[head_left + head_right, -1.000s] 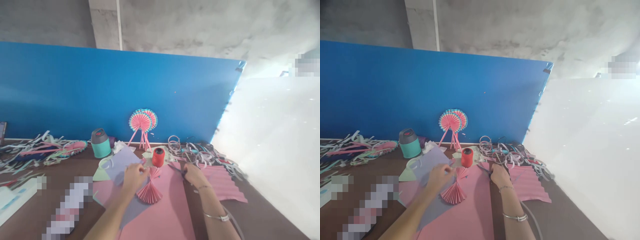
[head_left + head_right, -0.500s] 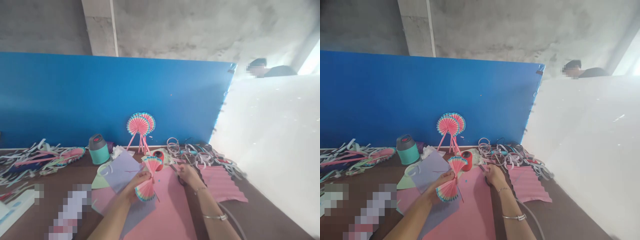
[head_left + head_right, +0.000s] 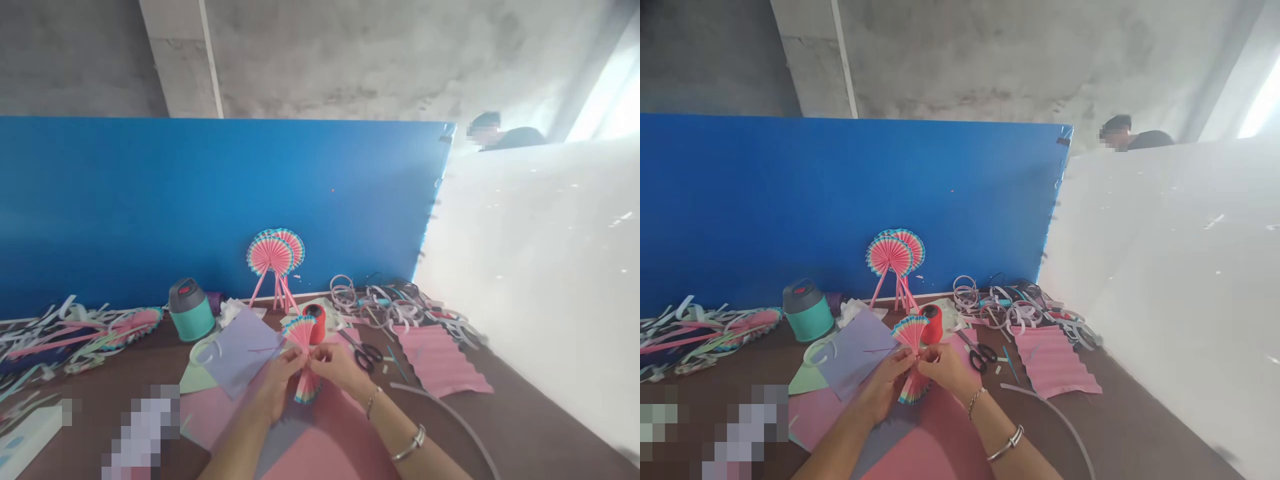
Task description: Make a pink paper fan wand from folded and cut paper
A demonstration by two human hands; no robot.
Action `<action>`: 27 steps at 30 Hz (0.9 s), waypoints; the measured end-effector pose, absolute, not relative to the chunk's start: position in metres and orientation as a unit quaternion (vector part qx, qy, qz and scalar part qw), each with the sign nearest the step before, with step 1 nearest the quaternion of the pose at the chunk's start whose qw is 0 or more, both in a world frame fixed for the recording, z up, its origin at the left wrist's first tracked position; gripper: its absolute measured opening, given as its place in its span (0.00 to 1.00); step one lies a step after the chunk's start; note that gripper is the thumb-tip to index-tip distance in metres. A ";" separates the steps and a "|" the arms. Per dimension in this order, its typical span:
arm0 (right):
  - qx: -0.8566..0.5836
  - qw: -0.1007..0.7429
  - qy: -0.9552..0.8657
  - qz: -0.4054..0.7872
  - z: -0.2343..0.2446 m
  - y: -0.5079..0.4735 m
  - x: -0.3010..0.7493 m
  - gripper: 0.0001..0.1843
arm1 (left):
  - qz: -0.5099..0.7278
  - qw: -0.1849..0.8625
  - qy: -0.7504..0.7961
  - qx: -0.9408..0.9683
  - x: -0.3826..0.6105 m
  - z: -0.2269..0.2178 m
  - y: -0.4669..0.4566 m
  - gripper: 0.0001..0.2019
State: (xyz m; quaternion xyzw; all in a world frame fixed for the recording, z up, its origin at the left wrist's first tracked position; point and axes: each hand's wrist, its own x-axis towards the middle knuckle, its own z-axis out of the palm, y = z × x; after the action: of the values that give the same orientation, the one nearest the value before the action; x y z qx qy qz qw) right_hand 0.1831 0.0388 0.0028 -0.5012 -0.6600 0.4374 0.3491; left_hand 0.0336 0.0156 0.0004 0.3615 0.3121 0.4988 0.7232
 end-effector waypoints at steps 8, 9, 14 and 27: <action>-0.495 0.323 -0.675 0.442 0.001 0.039 0.188 0.02 | 0.462 0.664 0.383 0.446 0.031 0.004 0.017 0.17; -0.501 0.322 -0.673 0.439 0.001 0.039 0.188 0.02 | 0.467 0.652 0.386 0.456 0.033 0.003 0.017 0.17; -0.510 0.331 -0.663 0.436 0.000 0.043 0.187 0.03 | 0.493 0.614 0.416 0.455 0.040 -0.004 0.018 0.17; -0.477 0.314 -0.646 0.506 -0.006 0.043 0.189 0.05 | 0.510 0.631 0.429 0.397 0.037 0.005 0.014 0.18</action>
State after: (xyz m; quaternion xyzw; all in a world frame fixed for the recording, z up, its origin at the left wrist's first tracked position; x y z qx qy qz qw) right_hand 0.1888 0.0431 -0.0062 -0.4769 -0.6462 0.5064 0.3139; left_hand 0.0368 0.0144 0.0051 0.3969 0.4293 0.5095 0.6313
